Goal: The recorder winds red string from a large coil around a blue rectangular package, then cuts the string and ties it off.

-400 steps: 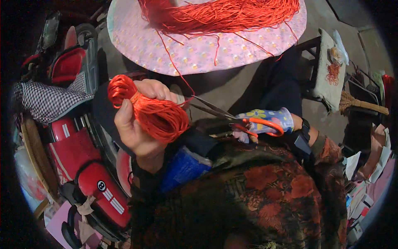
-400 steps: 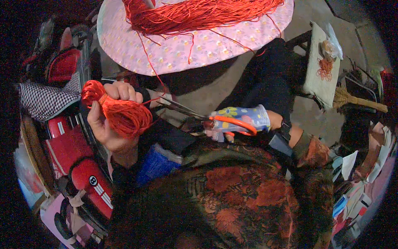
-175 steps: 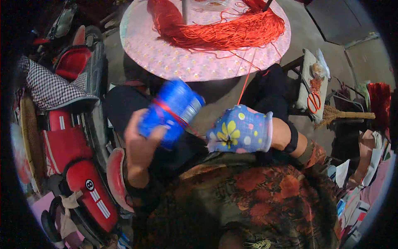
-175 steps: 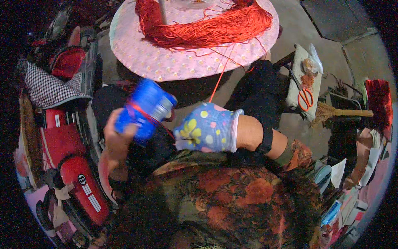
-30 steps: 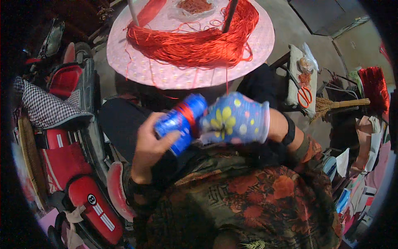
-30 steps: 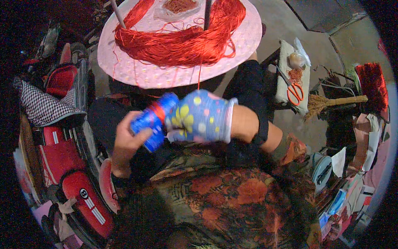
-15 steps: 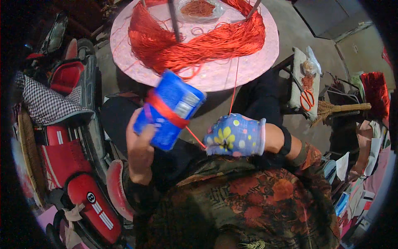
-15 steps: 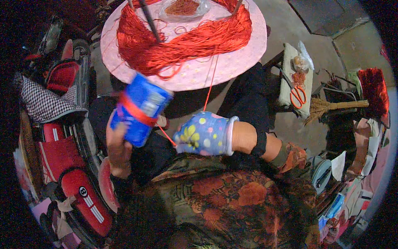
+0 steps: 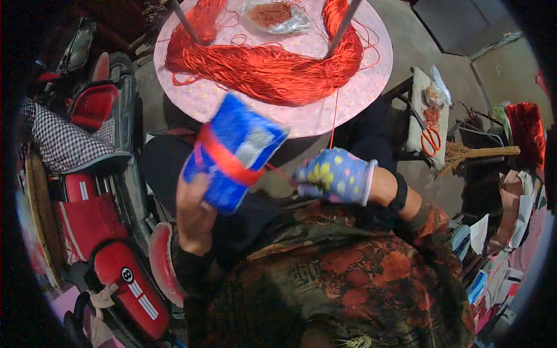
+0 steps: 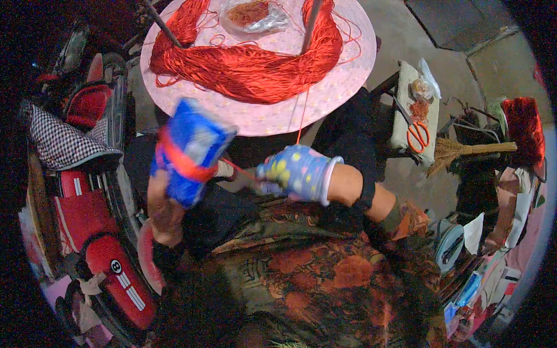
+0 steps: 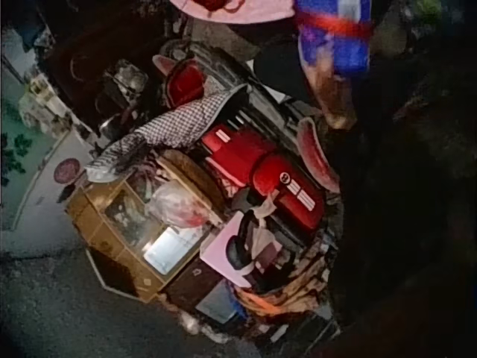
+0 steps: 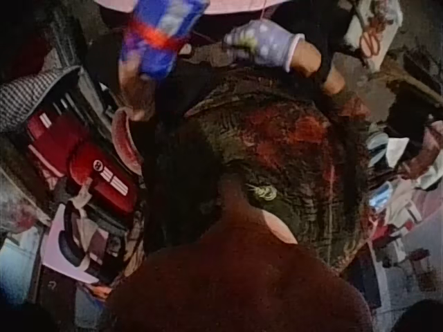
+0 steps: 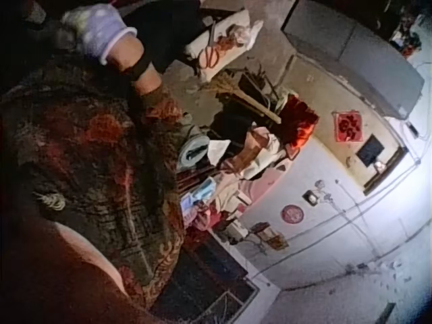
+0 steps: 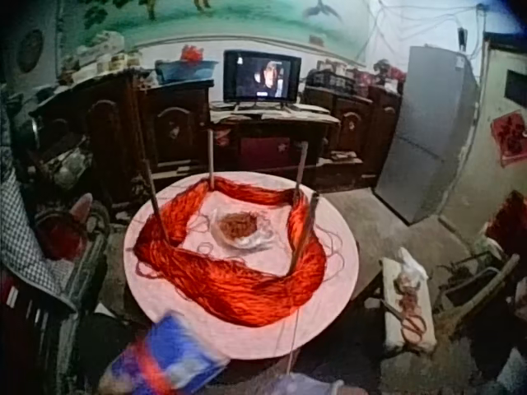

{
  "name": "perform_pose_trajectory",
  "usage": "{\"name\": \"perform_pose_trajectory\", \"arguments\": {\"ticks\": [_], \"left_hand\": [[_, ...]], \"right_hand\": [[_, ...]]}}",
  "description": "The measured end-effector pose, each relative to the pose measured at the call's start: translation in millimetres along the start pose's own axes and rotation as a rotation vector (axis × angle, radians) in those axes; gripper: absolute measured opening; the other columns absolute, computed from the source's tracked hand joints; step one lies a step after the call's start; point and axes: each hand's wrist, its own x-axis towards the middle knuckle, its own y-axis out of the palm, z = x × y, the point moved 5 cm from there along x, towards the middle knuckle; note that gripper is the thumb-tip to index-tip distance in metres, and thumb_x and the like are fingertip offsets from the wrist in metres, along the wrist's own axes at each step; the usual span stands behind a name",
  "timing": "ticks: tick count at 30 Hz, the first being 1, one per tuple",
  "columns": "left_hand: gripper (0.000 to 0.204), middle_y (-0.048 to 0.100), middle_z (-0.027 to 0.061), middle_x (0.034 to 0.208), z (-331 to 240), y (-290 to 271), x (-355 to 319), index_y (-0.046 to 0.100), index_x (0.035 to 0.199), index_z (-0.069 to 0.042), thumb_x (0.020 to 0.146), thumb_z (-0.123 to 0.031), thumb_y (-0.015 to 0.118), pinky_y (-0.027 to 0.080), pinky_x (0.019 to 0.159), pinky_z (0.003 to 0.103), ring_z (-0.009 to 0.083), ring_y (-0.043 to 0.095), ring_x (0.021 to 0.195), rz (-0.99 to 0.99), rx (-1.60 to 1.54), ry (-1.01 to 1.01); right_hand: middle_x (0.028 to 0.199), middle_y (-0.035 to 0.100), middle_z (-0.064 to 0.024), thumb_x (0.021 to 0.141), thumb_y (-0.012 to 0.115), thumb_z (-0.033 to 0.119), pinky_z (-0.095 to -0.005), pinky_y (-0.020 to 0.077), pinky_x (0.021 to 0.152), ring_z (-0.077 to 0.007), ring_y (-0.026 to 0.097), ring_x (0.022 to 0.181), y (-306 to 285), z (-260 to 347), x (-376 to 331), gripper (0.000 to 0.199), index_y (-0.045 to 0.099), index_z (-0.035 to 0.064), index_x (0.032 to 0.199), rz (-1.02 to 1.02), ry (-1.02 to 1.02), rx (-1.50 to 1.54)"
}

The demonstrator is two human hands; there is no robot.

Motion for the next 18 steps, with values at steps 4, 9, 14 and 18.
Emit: {"name": "perform_pose_trajectory", "arguments": {"ticks": [4,9,14,18], "left_hand": [[0.052,0.062,0.0066,0.098,21.1,6.3,11.0,0.057,0.116,-0.002,0.073,-0.022,0.077,0.050,0.080,0.031,0.0139,0.059,0.088,0.140,0.736,-0.130],[0.055,0.062,0.0028,0.098,17.5,31.2,-4.3,0.061,0.111,-0.003,0.065,-0.022,0.082,0.047,0.085,0.030,0.0112,0.057,0.092,0.499,0.417,-0.368],[0.084,0.057,0.0158,0.125,11.3,2.7,-11.2,0.043,0.133,0.001,0.076,-0.054,0.070,0.049,0.095,0.043,0.0276,0.059,0.111,0.028,-0.173,-0.081],[0.062,0.056,0.0144,0.122,11.9,5.4,7.4,0.043,0.132,0.000,0.086,-0.036,0.064,0.048,0.092,0.036,0.0253,0.058,0.108,-0.071,-0.101,-0.064]], "right_hand": [[0.076,0.065,-0.0128,0.082,0.066,0.021,-0.0399,0.0512,0.063,-0.0328,0.065,0.074,-30.6,33.8,14.0,0.011,0.066,0.0115,0.087,-0.014,-0.088,-0.045],[0.089,0.068,-0.0057,0.083,0.071,0.016,-0.0281,0.0509,0.077,-0.0133,0.065,0.085,-47.5,-22.0,26.7,0.015,0.066,0.0045,0.092,-0.167,0.040,0.446],[0.100,0.069,-0.0103,0.088,0.066,0.015,-0.0298,0.0512,0.081,-0.0166,0.066,0.093,-16.0,-34.3,2.4,0.020,0.066,0.0035,0.104,-0.075,0.242,0.506],[0.081,0.067,-0.0100,0.083,0.061,0.018,-0.0399,0.0517,0.067,-0.0319,0.065,0.079,-7.6,10.3,5.5,0.011,0.065,0.0106,0.090,-0.050,-0.085,-0.362]]}}
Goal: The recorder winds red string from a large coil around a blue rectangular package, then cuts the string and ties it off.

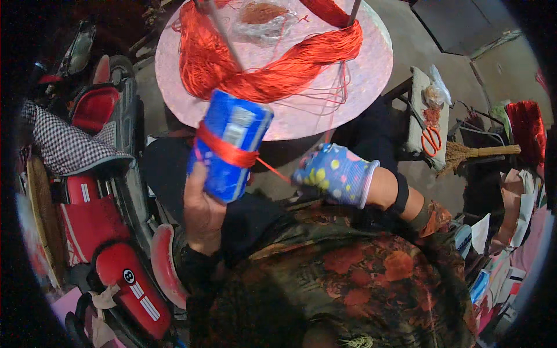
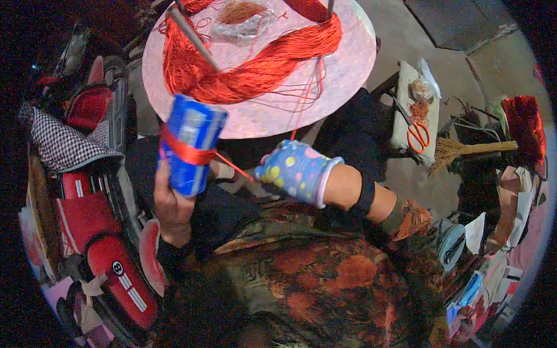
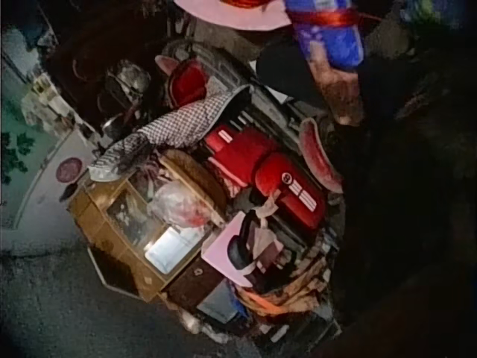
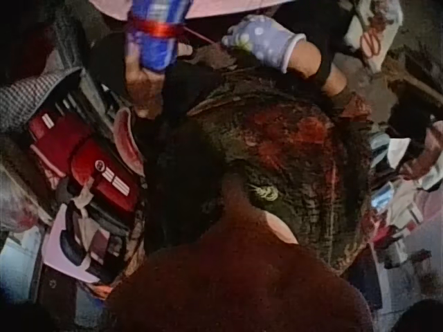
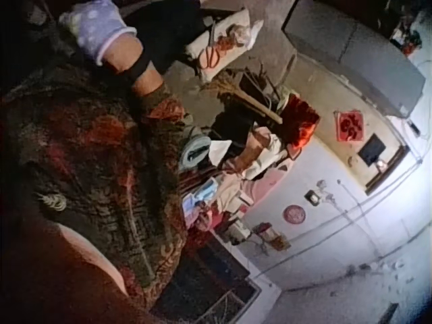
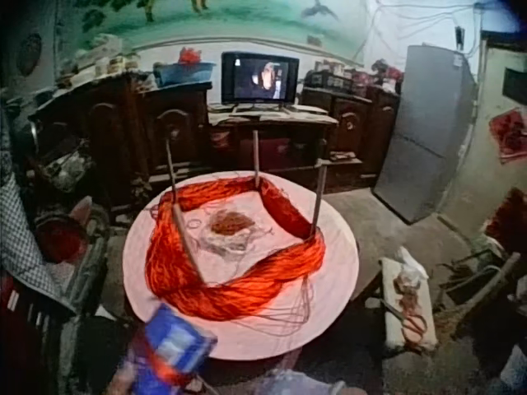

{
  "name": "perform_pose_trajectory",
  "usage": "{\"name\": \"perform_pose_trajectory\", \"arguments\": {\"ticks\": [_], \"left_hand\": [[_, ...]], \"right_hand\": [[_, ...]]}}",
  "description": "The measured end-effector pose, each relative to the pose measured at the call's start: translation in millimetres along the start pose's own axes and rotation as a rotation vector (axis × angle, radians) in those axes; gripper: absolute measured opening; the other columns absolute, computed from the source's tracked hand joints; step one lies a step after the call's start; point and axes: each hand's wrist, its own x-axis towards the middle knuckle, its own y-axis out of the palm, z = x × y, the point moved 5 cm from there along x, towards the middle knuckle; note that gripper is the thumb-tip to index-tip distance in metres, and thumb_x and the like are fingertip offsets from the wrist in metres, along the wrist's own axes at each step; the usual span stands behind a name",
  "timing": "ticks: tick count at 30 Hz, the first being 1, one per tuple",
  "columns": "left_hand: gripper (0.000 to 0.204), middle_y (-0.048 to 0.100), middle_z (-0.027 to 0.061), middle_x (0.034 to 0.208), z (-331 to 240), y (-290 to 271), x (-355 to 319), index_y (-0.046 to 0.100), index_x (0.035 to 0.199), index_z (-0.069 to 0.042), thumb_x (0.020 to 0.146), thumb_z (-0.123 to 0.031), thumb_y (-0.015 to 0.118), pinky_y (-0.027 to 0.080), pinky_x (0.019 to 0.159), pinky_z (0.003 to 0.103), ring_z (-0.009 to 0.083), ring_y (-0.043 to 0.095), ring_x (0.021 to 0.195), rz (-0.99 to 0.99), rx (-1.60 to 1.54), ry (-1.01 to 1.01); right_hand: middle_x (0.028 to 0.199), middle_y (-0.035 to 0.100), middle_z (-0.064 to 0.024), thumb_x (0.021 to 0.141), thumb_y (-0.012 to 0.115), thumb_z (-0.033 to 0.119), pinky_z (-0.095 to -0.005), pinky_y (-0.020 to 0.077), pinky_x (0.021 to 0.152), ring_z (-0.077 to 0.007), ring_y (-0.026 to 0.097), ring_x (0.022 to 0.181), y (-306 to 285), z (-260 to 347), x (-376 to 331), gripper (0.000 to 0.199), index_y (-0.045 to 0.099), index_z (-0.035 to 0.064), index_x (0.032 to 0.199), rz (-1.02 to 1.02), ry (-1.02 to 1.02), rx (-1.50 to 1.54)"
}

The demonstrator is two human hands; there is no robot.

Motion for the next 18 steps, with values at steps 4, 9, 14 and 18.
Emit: {"name": "perform_pose_trajectory", "arguments": {"ticks": [4,9,14,18], "left_hand": [[0.043,0.061,0.0045,0.093,12.6,0.1,9.0,0.057,0.109,0.000,0.075,-0.018,0.076,0.048,0.078,0.029,0.0114,0.056,0.088,0.160,0.760,0.023],[0.062,0.062,0.0086,0.106,9.6,14.7,-7.3,0.055,0.121,-0.002,0.070,-0.028,0.078,0.047,0.088,0.032,0.0173,0.060,0.097,0.727,0.491,-0.172],[0.071,0.053,0.0169,0.128,-8.5,5.1,-16.9,0.041,0.136,-0.001,0.081,-0.038,0.066,0.045,0.099,0.041,0.0275,0.056,0.114,0.211,-0.056,-0.026],[0.055,0.060,0.0104,0.109,-12.2,-1.4,3.5,0.051,0.124,-0.001,0.078,-0.025,0.070,0.050,0.084,0.033,0.0194,0.060,0.095,-0.038,0.369,0.058]], "right_hand": [[0.075,0.065,-0.0119,0.085,0.062,0.026,-0.0399,0.0511,0.062,-0.0329,0.064,0.072,-42.4,6.9,13.2,0.016,0.065,0.0107,0.088,-0.013,-0.066,0.269],[0.083,0.069,-0.0059,0.082,0.072,0.023,-0.0298,0.0515,0.070,-0.0137,0.065,0.076,-29.1,-45.7,9.7,0.021,0.067,0.0066,0.095,-0.104,0.210,0.747],[0.087,0.069,-0.0093,0.088,0.065,0.020,-0.0310,0.0526,0.074,-0.0180,0.067,0.080,2.7,-43.1,-15.5,0.017,0.066,0.0059,0.098,-0.081,0.327,0.797],[0.079,0.065,-0.0127,0.089,0.060,0.026,-0.0394,0.0524,0.065,-0.0331,0.064,0.075,-14.1,8.0,-3.9,0.018,0.063,0.0088,0.086,0.058,0.013,0.458]]}}
